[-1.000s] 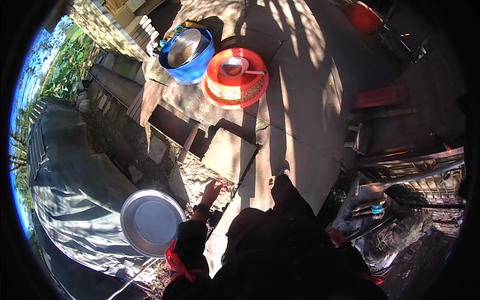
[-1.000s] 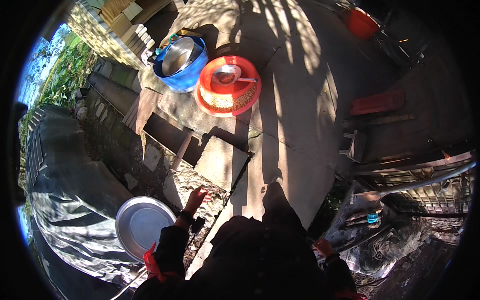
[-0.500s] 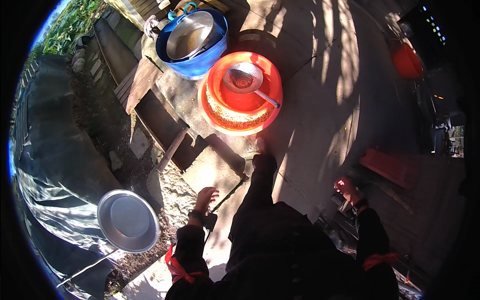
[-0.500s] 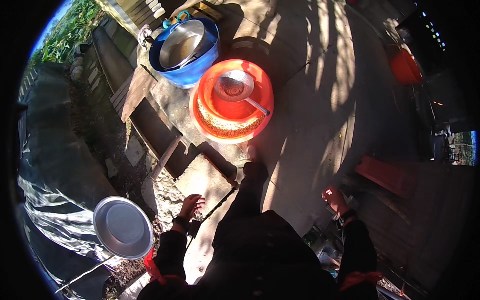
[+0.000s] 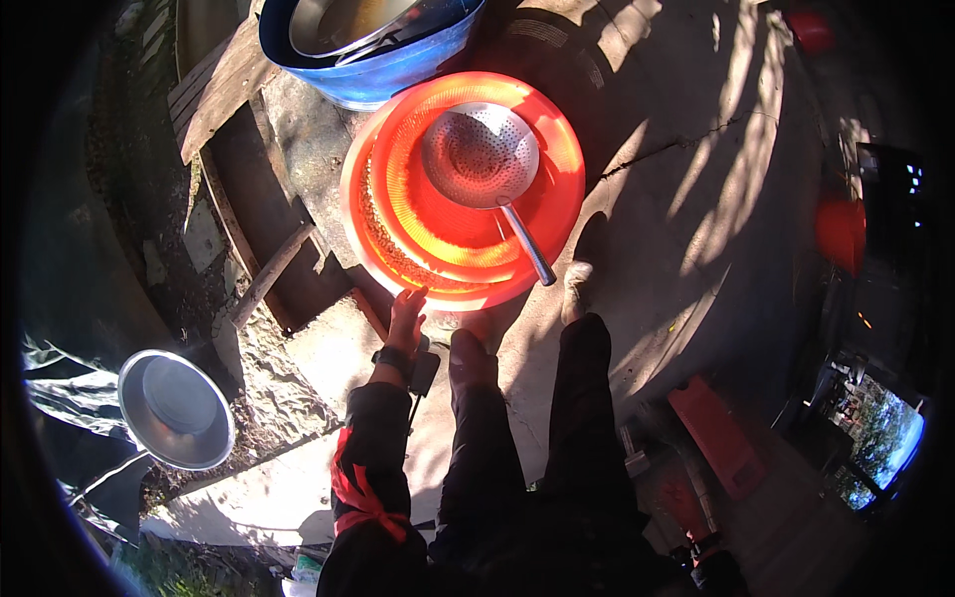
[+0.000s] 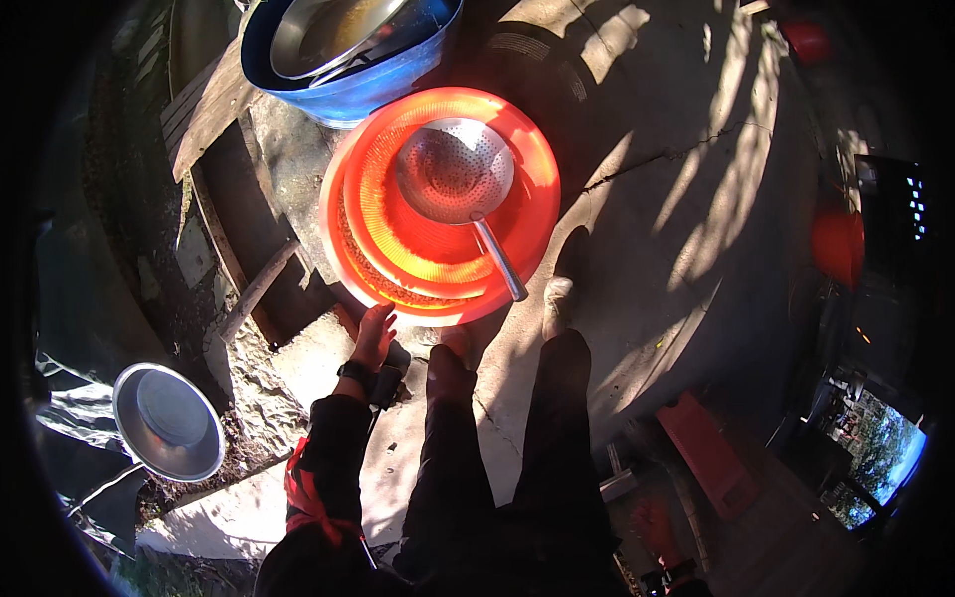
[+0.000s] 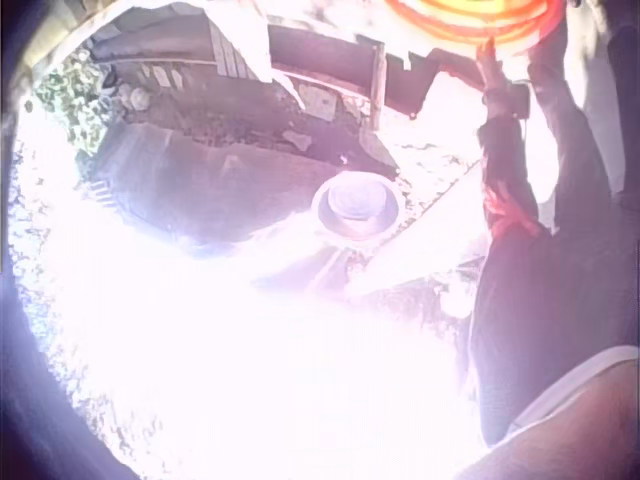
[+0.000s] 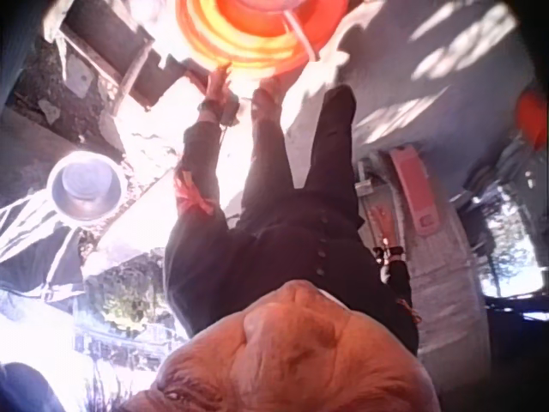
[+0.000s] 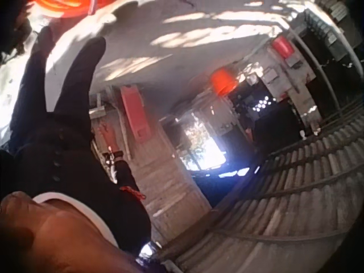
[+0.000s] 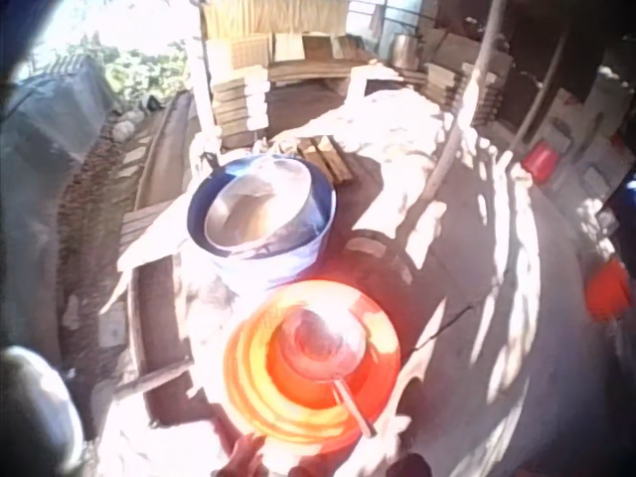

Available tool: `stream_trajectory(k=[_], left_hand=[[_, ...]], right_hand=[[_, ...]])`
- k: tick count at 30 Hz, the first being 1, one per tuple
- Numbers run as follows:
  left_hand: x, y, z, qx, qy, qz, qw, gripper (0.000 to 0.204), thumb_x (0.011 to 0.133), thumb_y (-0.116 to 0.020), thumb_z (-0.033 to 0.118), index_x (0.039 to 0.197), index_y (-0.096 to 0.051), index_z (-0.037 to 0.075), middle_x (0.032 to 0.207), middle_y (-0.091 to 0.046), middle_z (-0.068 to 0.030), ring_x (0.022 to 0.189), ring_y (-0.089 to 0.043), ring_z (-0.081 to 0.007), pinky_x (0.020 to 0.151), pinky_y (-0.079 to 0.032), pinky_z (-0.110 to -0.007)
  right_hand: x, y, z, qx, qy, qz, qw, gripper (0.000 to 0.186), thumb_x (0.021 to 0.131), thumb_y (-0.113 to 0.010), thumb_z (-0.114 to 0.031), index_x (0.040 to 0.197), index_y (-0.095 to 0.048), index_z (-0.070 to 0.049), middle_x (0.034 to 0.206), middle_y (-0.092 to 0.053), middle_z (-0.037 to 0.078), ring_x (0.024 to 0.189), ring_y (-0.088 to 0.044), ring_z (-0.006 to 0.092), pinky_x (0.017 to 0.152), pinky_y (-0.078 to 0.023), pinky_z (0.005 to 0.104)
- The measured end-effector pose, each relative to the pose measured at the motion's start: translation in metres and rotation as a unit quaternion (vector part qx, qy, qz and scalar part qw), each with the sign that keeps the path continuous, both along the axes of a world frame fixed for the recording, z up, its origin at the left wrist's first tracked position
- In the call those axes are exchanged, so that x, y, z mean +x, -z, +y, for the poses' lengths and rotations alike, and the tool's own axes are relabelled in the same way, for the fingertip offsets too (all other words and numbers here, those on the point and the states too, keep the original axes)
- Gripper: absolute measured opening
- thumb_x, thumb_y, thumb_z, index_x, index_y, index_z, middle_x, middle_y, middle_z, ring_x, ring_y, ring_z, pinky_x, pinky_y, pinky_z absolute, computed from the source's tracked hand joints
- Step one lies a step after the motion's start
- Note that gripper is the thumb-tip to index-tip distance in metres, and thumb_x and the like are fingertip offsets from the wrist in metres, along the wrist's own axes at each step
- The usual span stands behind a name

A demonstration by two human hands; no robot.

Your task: The person walks to an outdoor area, scoops grains from a red basin into a strainer, then moves to a covered workshop. They carry a kettle to a grinding machine, place it on the hopper, and plug in the power cord. The person then retrieves a metal lid and wooden planks from a nearby stack.

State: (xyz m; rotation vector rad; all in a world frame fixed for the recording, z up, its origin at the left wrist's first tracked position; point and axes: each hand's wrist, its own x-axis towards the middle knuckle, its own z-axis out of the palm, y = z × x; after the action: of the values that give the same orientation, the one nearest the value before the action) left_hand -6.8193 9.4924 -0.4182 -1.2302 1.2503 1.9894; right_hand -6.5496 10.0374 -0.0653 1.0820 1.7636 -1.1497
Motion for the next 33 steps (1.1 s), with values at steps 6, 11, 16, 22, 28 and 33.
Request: stream_trajectory(k=[6, 11, 16, 22, 28, 33], left_hand=[[-0.03, 0.099, 0.058, 0.041, -0.247, -0.019, 0.968, 0.031, 0.084, -0.068, 0.02, 0.111, -0.055, 0.01, 0.107, -0.058, -0.0016, 0.096, -0.058, -0.0193, 0.085, -0.046, -0.033], [-0.065, 0.075, 0.092, 0.074, -0.231, 0.017, 0.97, 0.031, 0.085, -0.066, 0.018, 0.112, -0.059, 0.007, 0.092, -0.062, -0.0028, 0.077, -0.06, -0.0151, 0.066, -0.051, -0.029], [-0.061, 0.071, 0.1, -0.052, -0.149, 0.071, 0.985, 0.026, 0.081, -0.065, 0.016, 0.105, -0.062, 0.005, 0.078, -0.059, -0.0018, 0.064, -0.055, -0.0137, 0.058, -0.048, -0.028], [-0.058, 0.022, 0.113, 0.015, -0.29, 0.003, 0.957, 0.016, 0.077, -0.066, 0.01, 0.091, -0.062, 0.005, 0.072, -0.056, 0.0001, 0.063, -0.054, -0.0127, 0.054, -0.044, -0.028], [-0.019, -0.049, 0.12, -0.085, -0.165, 0.076, 0.98, 0.02, 0.079, -0.064, 0.01, 0.098, -0.061, 0.003, 0.074, -0.058, -0.0003, 0.061, -0.052, -0.0113, 0.054, -0.044, -0.027], [0.052, -0.059, 0.158, -0.026, -0.352, -0.022, 0.936, 0.053, 0.078, -0.061, 0.003, 0.128, -0.045, 0.005, 0.094, -0.06, -0.0067, 0.078, -0.053, -0.0169, 0.063, -0.047, -0.031]], right_hand=[[-0.043, 0.041, 0.06, 0.051, -0.003, -0.125, 0.991, 0.02, 0.088, -0.062, -0.015, 0.103, -0.056, -0.003, 0.087, -0.065, 0.007, 0.071, -0.063, 0.0133, 0.06, -0.051, 0.0263], [-0.115, 0.057, 0.07, 0.048, -0.038, -0.124, 0.99, 0.021, 0.088, -0.062, -0.02, 0.099, -0.058, -0.002, 0.086, -0.064, 0.007, 0.074, -0.061, 0.0129, 0.063, -0.049, 0.0272], [-0.22, 0.114, 0.057, 0.042, -0.362, 0.019, 0.931, 0.018, 0.089, -0.061, -0.017, 0.097, -0.058, -0.002, 0.086, -0.062, 0.006, 0.076, -0.059, 0.0126, 0.067, -0.049, 0.0276], [-0.401, 0.21, -0.029, -0.029, -0.209, 0.152, 0.966, 0.015, 0.091, -0.058, -0.013, 0.102, -0.056, -0.003, 0.092, -0.062, 0.005, 0.082, -0.06, 0.0122, 0.073, -0.049, 0.0251], [-0.421, 0.27, -0.13, -0.172, -0.262, 0.162, 0.936, 0.033, 0.08, -0.07, -0.016, 0.104, -0.054, -0.001, 0.092, -0.061, 0.012, 0.086, -0.06, 0.0206, 0.076, -0.049, 0.0318], [-0.389, 0.252, -0.192, 0.046, -0.605, 0.133, 0.784, 0.063, 0.068, -0.079, -0.032, 0.111, -0.047, 0.002, 0.085, -0.062, 0.021, 0.082, -0.062, 0.0384, 0.07, -0.05, 0.0454]])
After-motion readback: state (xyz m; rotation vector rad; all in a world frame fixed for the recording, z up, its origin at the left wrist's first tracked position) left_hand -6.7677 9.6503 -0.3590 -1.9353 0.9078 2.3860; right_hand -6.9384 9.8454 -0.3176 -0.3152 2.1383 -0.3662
